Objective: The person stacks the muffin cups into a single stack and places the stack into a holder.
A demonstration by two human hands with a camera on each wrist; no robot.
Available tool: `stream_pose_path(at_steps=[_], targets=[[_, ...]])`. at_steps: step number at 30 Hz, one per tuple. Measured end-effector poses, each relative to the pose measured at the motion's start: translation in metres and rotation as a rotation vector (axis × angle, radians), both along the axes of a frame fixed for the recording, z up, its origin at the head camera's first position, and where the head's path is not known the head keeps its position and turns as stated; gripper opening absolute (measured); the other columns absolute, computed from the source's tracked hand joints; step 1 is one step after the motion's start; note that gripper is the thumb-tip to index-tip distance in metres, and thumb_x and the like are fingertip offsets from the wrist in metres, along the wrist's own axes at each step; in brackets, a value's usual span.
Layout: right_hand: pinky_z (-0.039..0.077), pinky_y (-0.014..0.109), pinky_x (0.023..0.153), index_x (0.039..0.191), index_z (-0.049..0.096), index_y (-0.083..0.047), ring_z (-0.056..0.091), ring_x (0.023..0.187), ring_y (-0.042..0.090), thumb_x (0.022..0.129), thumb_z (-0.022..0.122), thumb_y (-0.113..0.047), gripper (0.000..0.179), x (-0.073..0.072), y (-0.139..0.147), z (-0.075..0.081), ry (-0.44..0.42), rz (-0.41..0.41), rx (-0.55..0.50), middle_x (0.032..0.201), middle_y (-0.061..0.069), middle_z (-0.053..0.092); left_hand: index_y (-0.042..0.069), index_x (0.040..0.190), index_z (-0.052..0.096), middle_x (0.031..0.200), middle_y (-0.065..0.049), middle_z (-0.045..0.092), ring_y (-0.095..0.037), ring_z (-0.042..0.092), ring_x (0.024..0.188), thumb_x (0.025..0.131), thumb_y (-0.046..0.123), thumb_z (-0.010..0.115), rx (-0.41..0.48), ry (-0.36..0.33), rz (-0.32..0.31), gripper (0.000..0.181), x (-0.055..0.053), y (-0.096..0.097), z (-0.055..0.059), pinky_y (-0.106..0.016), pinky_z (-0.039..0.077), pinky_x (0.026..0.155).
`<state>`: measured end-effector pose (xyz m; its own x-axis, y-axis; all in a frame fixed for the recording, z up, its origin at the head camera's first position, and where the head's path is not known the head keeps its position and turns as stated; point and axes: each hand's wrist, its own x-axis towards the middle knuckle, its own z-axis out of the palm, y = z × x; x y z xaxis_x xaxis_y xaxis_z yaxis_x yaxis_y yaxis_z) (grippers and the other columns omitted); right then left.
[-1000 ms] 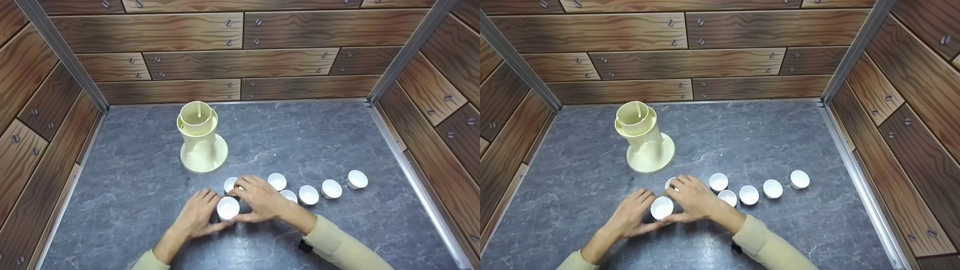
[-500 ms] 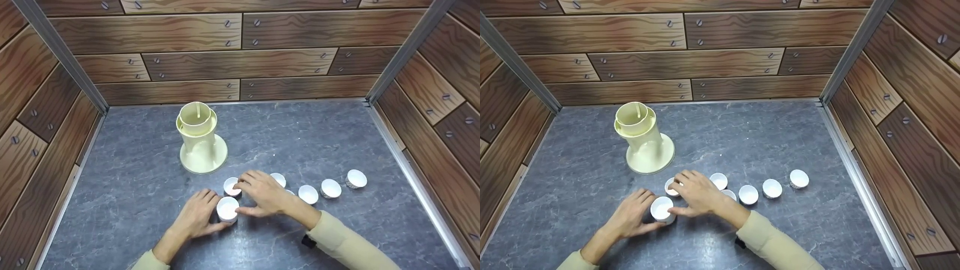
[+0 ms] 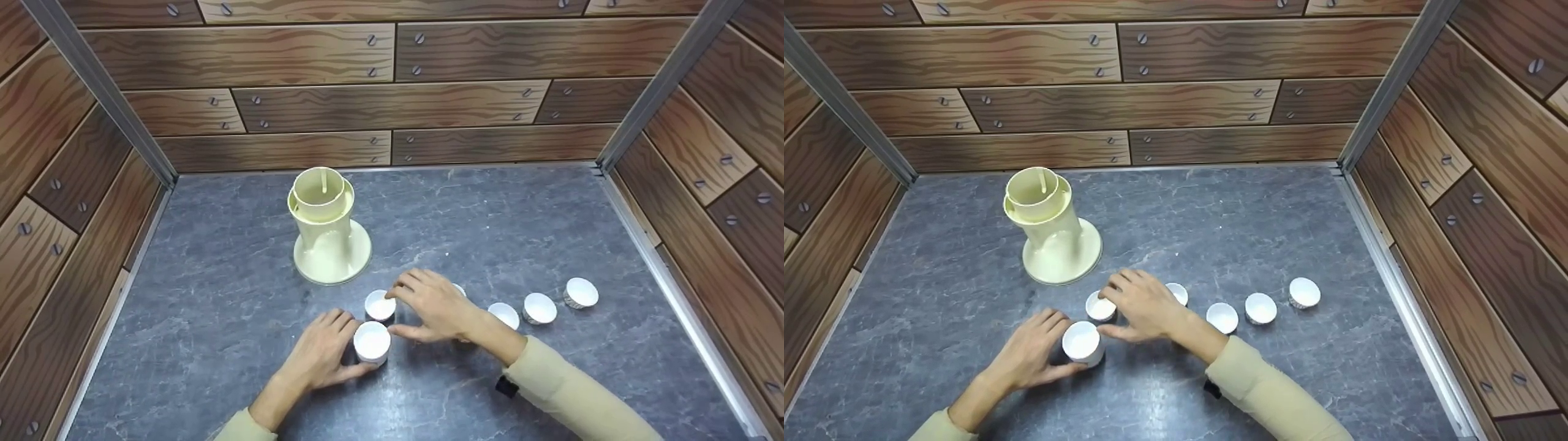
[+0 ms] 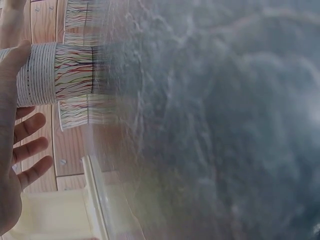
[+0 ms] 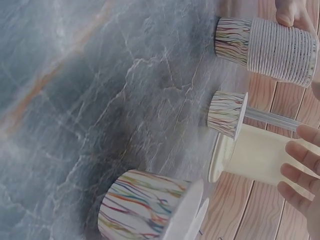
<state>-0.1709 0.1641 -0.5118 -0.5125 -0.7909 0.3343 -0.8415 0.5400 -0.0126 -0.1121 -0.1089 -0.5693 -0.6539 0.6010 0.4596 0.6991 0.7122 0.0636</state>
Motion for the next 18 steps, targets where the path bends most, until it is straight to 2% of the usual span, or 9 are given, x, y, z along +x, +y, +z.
stream_pose_path(at_steps=[10,13,18], targets=[[0.057,0.039,0.095,0.123,0.069,-0.019,0.064,0.114,0.021,0.094,0.066,-0.064,0.054,-0.011,0.001,-0.002,-0.012,-0.037,0.052,0.116,0.000,0.068,0.017,0.111,0.068,0.099,0.002,0.066,-0.016,0.061,0.096,0.077,0.074,0.078,-0.001,-0.007,0.012,0.067,0.000,0.000,0.000,-0.035,0.055,0.085],[0.056,0.039,0.095,0.124,0.069,-0.019,0.064,0.114,0.021,0.094,0.065,-0.065,0.055,-0.014,0.001,-0.002,-0.014,-0.047,0.069,0.117,0.000,0.068,0.017,0.112,0.068,0.099,0.002,0.066,-0.016,0.061,0.097,0.078,0.074,0.077,-0.002,-0.012,0.013,0.067,0.000,0.000,0.000,-0.035,0.055,0.087],[0.056,0.039,0.096,0.127,0.068,-0.020,0.063,0.113,0.021,0.093,0.062,-0.070,0.060,-0.019,0.000,-0.003,-0.030,-0.058,0.104,0.117,0.000,0.066,0.018,0.112,0.068,0.101,0.002,0.067,-0.016,0.062,0.097,0.079,0.074,0.077,-0.001,-0.027,0.013,0.066,0.001,0.001,0.001,-0.034,0.055,0.084]])
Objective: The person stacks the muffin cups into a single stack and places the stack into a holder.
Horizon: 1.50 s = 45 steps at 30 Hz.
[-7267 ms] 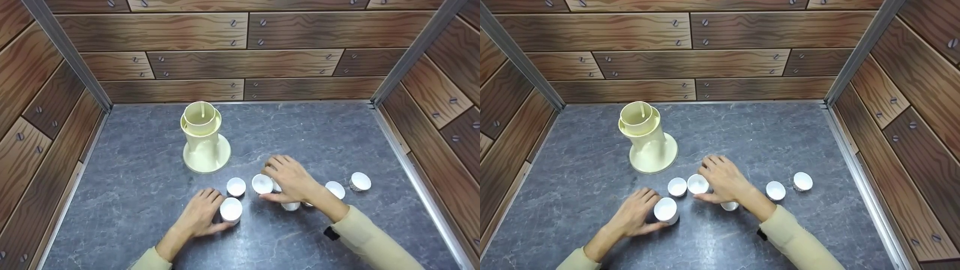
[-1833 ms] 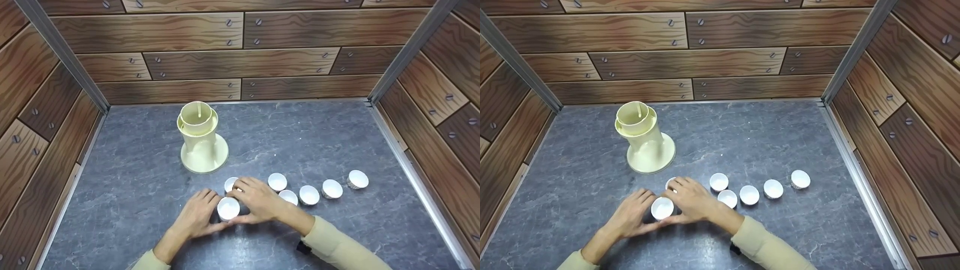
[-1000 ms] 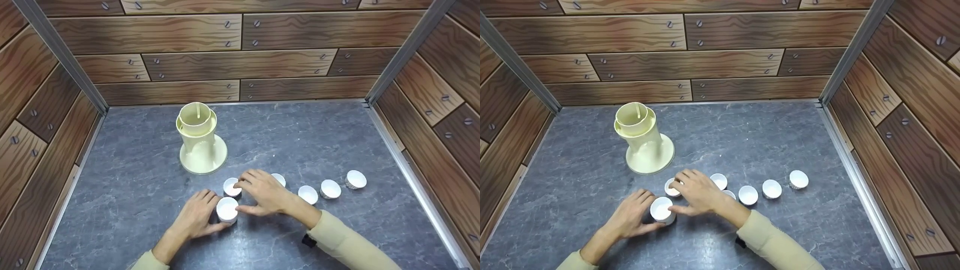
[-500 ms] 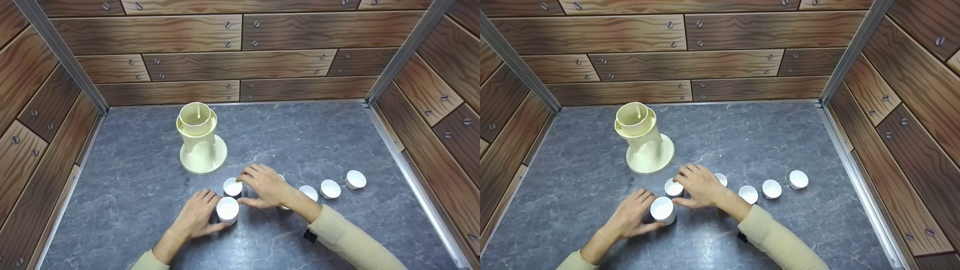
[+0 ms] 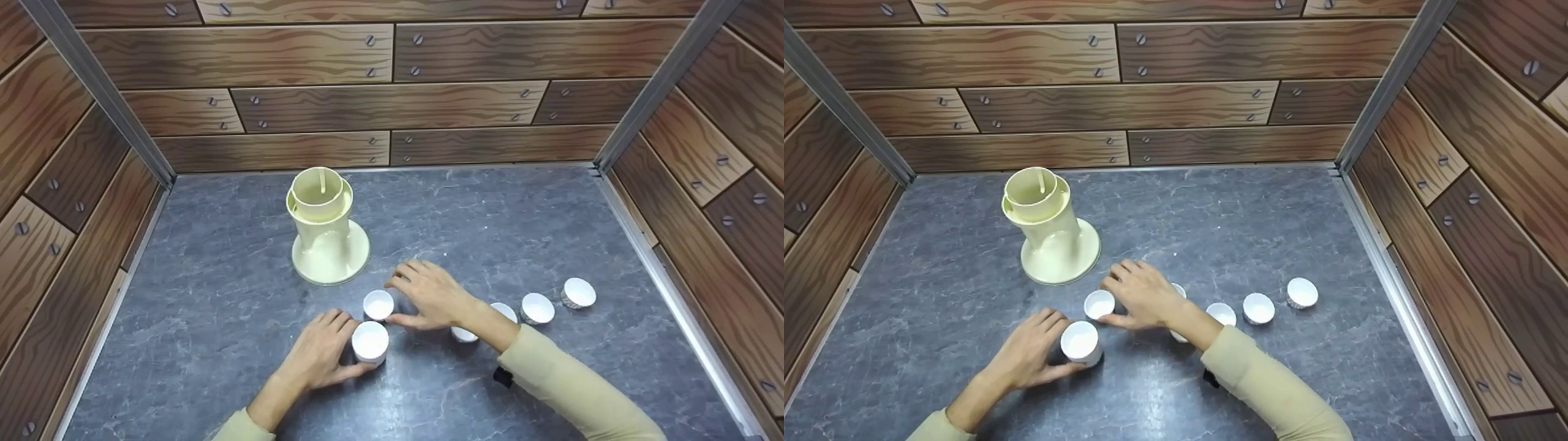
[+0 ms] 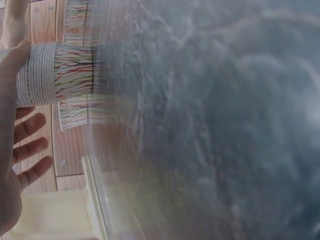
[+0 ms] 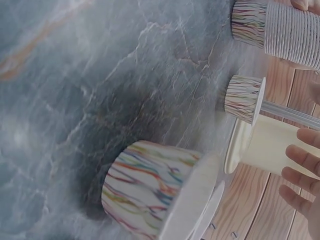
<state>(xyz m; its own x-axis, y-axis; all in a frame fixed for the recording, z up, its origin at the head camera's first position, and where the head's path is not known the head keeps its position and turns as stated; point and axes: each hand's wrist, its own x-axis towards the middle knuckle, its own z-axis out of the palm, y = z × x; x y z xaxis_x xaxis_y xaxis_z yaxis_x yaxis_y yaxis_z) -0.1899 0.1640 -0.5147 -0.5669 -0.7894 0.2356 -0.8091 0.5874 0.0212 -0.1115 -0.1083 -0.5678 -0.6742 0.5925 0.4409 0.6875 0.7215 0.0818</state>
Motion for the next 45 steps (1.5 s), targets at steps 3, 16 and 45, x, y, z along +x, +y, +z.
stream_pose_path(at_steps=[3,16,45], targets=[[0.056,0.040,0.096,0.129,0.068,-0.019,0.063,0.113,0.021,0.092,0.063,-0.072,0.065,-0.003,-0.002,0.000,-0.005,-0.006,0.025,0.118,0.000,0.066,0.018,0.113,0.068,0.101,0.003,0.067,-0.016,0.062,0.097,0.078,0.074,0.077,0.003,0.000,0.000,0.066,0.000,-0.001,0.000,-0.034,0.054,0.082],[0.053,0.043,0.098,0.145,0.059,-0.017,0.060,0.121,0.025,0.089,0.057,-0.081,0.085,-0.013,-0.012,-0.006,-0.043,-0.035,0.166,0.132,0.006,0.062,0.017,0.114,0.068,0.102,0.002,0.068,-0.016,0.062,0.099,0.077,0.072,0.079,-0.004,0.000,0.004,0.067,0.000,0.000,0.002,-0.035,0.055,0.084],[0.053,0.043,0.099,0.144,0.058,-0.019,0.058,0.122,0.025,0.089,0.062,-0.076,0.079,-0.017,-0.021,-0.018,-0.082,-0.035,0.249,0.131,0.006,0.061,0.018,0.116,0.068,0.103,0.002,0.067,-0.017,0.063,0.100,0.076,0.072,0.080,0.015,0.002,-0.010,0.068,0.000,0.000,-0.002,-0.036,0.056,0.086]])
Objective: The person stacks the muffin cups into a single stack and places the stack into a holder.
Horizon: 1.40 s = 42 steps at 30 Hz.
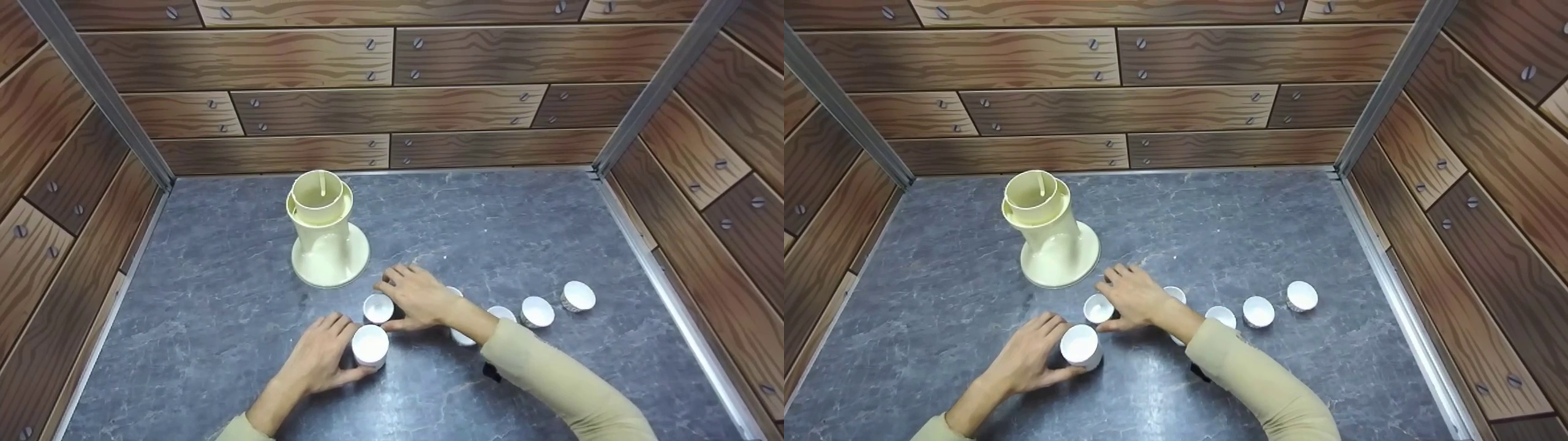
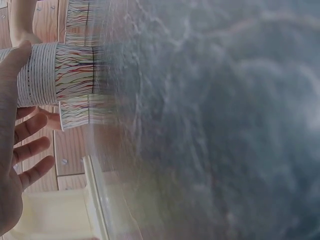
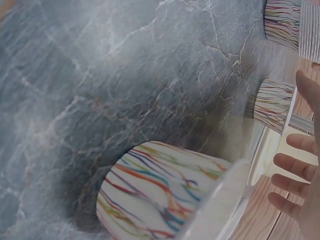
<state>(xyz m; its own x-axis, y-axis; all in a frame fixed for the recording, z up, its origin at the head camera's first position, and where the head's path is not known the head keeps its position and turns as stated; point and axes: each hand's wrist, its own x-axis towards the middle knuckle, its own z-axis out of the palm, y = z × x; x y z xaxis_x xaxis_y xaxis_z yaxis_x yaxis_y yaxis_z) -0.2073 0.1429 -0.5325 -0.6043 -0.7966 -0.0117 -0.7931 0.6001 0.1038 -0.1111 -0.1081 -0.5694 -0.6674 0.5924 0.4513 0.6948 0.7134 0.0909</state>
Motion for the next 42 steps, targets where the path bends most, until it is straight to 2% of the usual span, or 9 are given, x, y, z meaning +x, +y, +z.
stream_pose_path(at_steps=[11,24,36,42], targets=[[0.054,0.042,0.102,0.140,0.061,-0.018,0.060,0.121,0.025,0.091,0.061,-0.073,0.074,-0.0001,-0.0023,-0.0031,0.009,0.014,-0.003,0.129,0.005,0.063,0.018,0.115,0.068,0.103,0.002,0.067,-0.017,0.063,0.099,0.077,0.072,0.079,-0.003,0.008,-0.001,0.068,-0.0002,-0.0006,-0.0001,-0.036,0.056,0.085],[0.054,0.042,0.096,0.132,0.063,-0.020,0.061,0.120,0.024,0.092,0.062,-0.069,0.063,0.0004,-0.0040,-0.0037,0.027,0.038,-0.028,0.124,0.004,0.065,0.018,0.114,0.068,0.101,0.002,0.067,-0.017,0.062,0.097,0.076,0.073,0.080,-0.001,0.015,0.000,0.068,-0.0006,-0.0008,0.0000,-0.035,0.056,0.083],[0.055,0.043,0.098,0.127,0.066,-0.019,0.062,0.118,0.025,0.090,0.065,-0.070,0.063,-0.0017,-0.0046,-0.0046,0.046,0.044,-0.017,0.123,0.005,0.066,0.018,0.114,0.069,0.102,0.002,0.067,-0.017,0.063,0.099,0.078,0.074,0.077,-0.024,-0.009,0.004,0.067,-0.0002,0.0002,0.0025,-0.036,0.056,0.087],[0.054,0.042,0.098,0.128,0.065,-0.019,0.062,0.118,0.025,0.090,0.065,-0.068,0.063,-0.0019,-0.0046,-0.0036,0.049,0.045,-0.013,0.123,0.005,0.065,0.018,0.113,0.069,0.100,0.002,0.067,-0.016,0.062,0.098,0.077,0.074,0.078,-0.017,0.009,0.001,0.068,-0.0022,-0.0003,0.0003,-0.035,0.055,0.087]])
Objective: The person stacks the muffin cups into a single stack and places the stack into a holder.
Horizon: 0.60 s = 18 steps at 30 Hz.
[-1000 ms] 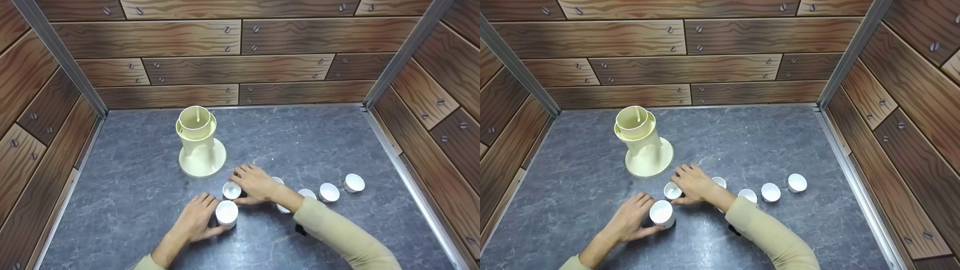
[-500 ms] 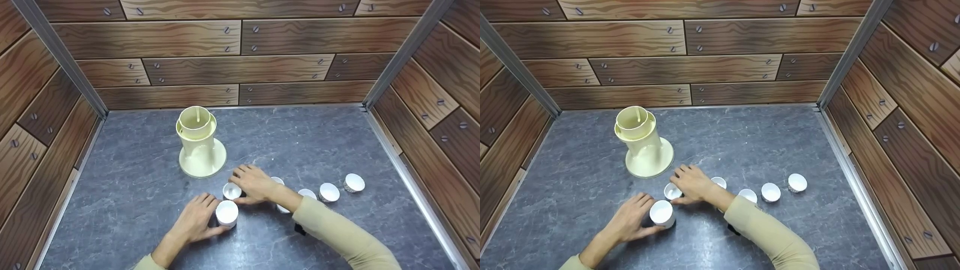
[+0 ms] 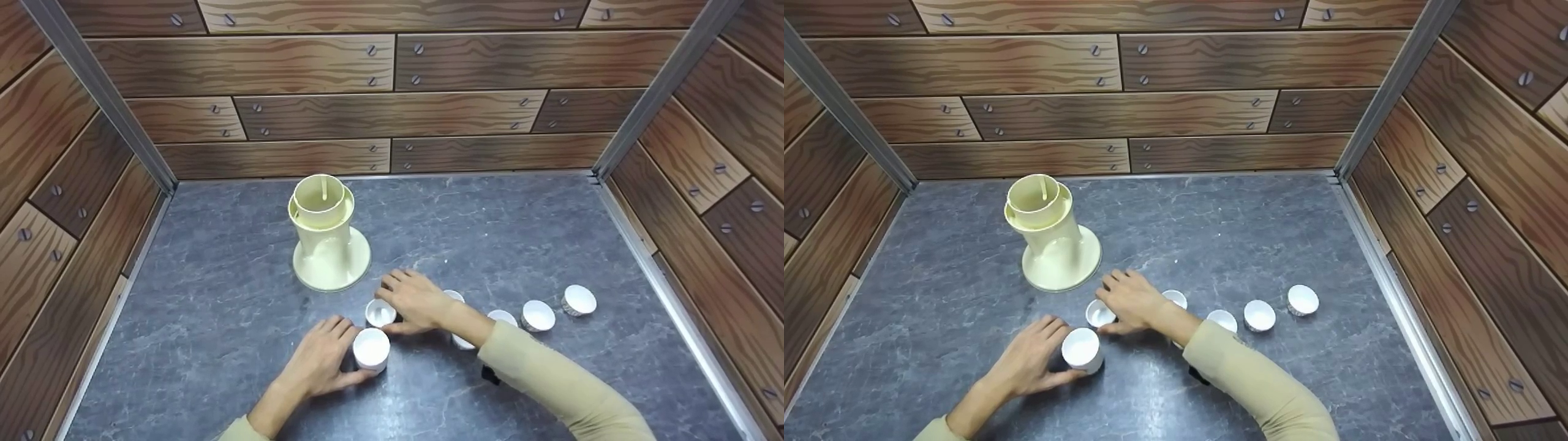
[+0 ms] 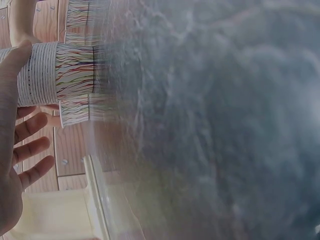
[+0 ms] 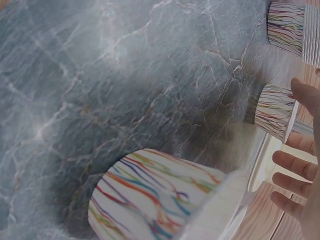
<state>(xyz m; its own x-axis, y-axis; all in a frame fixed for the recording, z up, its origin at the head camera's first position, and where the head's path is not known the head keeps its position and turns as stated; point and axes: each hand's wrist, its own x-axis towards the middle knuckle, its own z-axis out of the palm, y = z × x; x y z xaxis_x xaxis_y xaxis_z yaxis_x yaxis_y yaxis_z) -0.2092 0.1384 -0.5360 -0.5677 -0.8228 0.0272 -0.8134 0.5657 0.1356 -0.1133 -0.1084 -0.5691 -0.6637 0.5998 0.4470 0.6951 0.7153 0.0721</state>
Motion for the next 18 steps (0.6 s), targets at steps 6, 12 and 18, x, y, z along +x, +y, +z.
stream_pose_path(at_steps=[6,12,18], targets=[[0.055,0.041,0.097,0.129,0.065,-0.019,0.062,0.118,0.024,0.090,0.065,-0.068,0.063,0.000,0.002,0.001,0.006,0.001,-0.014,0.124,0.005,0.065,0.018,0.112,0.068,0.098,0.003,0.066,-0.016,0.062,0.096,0.076,0.073,0.080,0.013,0.019,-0.010,0.067,-0.001,0.000,-0.001,-0.035,0.055,0.086],[0.055,0.043,0.100,0.131,0.065,-0.019,0.062,0.120,0.025,0.091,0.063,-0.070,0.064,0.001,0.006,0.004,-0.020,-0.016,-0.022,0.127,0.005,0.065,0.018,0.113,0.068,0.099,0.003,0.066,-0.016,0.062,0.097,0.076,0.072,0.080,0.018,0.014,-0.008,0.066,0.000,0.001,0.000,-0.035,0.055,0.085],[0.056,0.045,0.100,0.130,0.065,-0.019,0.063,0.122,0.026,0.092,0.059,-0.074,0.067,0.002,0.011,0.010,-0.012,-0.029,-0.019,0.128,0.006,0.066,0.018,0.115,0.069,0.099,0.003,0.067,-0.016,0.063,0.098,0.075,0.072,0.081,0.021,0.008,-0.005,0.068,0.000,0.001,0.000,-0.035,0.056,0.086]])
